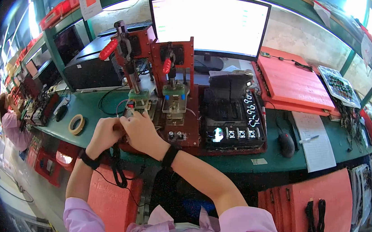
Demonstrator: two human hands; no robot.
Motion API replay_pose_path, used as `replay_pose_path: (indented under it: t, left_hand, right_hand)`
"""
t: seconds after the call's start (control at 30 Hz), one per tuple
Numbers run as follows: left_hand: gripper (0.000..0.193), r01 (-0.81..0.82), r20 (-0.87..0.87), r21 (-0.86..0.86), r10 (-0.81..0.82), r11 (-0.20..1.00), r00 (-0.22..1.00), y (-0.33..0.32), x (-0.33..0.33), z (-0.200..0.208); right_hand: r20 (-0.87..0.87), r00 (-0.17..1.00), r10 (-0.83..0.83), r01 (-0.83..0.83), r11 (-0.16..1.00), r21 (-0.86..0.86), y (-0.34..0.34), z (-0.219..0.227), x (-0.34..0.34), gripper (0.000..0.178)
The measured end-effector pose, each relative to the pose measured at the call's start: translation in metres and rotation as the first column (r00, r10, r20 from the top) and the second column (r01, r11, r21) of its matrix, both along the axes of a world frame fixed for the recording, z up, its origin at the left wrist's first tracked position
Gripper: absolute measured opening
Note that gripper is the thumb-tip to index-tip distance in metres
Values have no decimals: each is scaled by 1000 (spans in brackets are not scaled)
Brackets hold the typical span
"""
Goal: Placing electronic components into a testing fixture and monitoring test results on a screen.
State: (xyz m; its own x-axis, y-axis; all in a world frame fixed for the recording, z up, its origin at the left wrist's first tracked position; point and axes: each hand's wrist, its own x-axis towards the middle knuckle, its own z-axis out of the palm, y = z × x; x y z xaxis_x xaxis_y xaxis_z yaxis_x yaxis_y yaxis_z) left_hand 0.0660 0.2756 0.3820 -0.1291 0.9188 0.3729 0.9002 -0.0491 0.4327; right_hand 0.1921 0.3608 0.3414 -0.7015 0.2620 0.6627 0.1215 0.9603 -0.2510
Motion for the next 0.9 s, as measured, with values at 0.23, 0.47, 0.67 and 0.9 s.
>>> replay_pose_path:
  t: [0.23,0.47,0.67,0.9]
  left_hand:
    - [10,-34,-24,-9,34,999,999,-1,-4,-1]
    - [9,-31,-156,-19,27,999,987,-10,0,-1]
    - [27,-84,-411,52,98,995,906,-34,29,-11]
    - [50,-34,-453,36,47,999,890,-56,61,-4]
  right_hand:
    - [25,1000,-9,9,1000,22,-1,-2,-1,22]
    - [24,999,-27,26,998,53,-1,-9,0,13]
    - [-43,999,-14,16,999,38,-12,-7,14,16]
    - [-71,997,14,-30,975,-222,2,2,32,19]
